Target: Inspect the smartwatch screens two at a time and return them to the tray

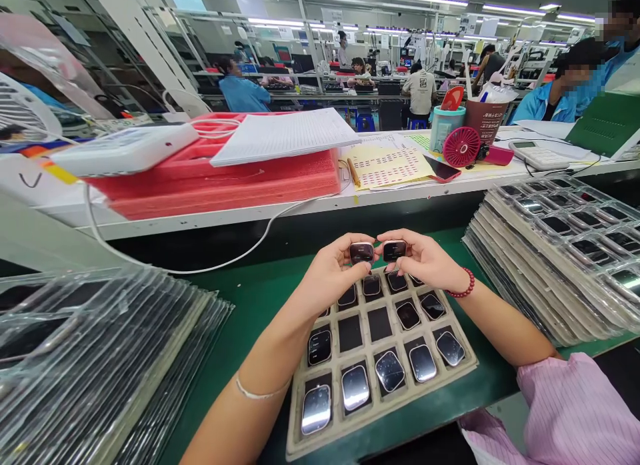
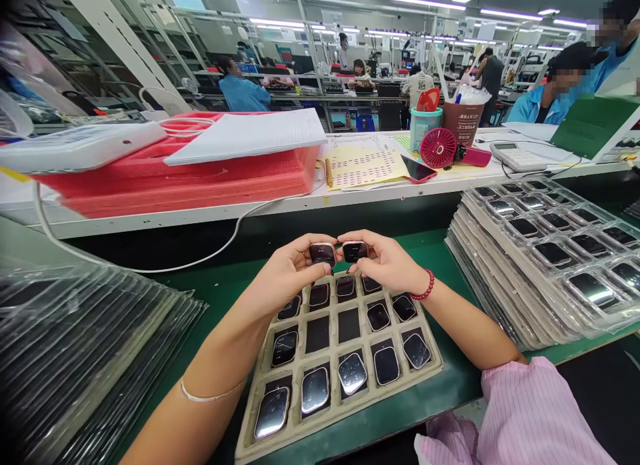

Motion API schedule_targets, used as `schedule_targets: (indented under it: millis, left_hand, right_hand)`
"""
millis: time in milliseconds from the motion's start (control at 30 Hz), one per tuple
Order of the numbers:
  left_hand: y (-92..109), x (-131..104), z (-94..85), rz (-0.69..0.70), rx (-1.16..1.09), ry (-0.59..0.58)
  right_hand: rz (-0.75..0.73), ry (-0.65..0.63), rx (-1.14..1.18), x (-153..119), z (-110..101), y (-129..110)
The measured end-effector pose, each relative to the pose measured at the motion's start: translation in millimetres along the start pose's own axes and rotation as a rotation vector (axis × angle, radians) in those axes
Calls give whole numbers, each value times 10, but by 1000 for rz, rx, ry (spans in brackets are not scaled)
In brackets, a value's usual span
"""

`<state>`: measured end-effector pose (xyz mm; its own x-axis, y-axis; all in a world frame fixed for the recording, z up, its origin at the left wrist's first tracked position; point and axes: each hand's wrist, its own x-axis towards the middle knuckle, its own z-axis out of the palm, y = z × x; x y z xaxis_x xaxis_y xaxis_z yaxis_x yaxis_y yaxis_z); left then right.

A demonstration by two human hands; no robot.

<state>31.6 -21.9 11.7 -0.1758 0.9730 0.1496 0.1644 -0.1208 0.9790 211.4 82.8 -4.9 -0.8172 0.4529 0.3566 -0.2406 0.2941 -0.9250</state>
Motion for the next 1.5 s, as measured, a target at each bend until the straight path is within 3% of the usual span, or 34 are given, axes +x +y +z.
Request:
schedule_targets:
  millis: [600,833,1067,1333,1500]
  left_hand:
    - [-32,24,8,-21,-89,-10]
    - [-41,16,-15,30,-51,-35]
    - [-35,28,-21,31,-3,-24]
    - [-8,10,-46,53,16,-65]
    - [-46,14,-26,74,30,-31]
  right_hand:
    - [1,17,-51,-3,14,30]
    - [-26,43,-103,-17,22,23]
    - [67,-16,13,23,-55,39]
    - [-51,-43,-45,41,-80,45]
    - [-48,-46,-79,27,-55,20]
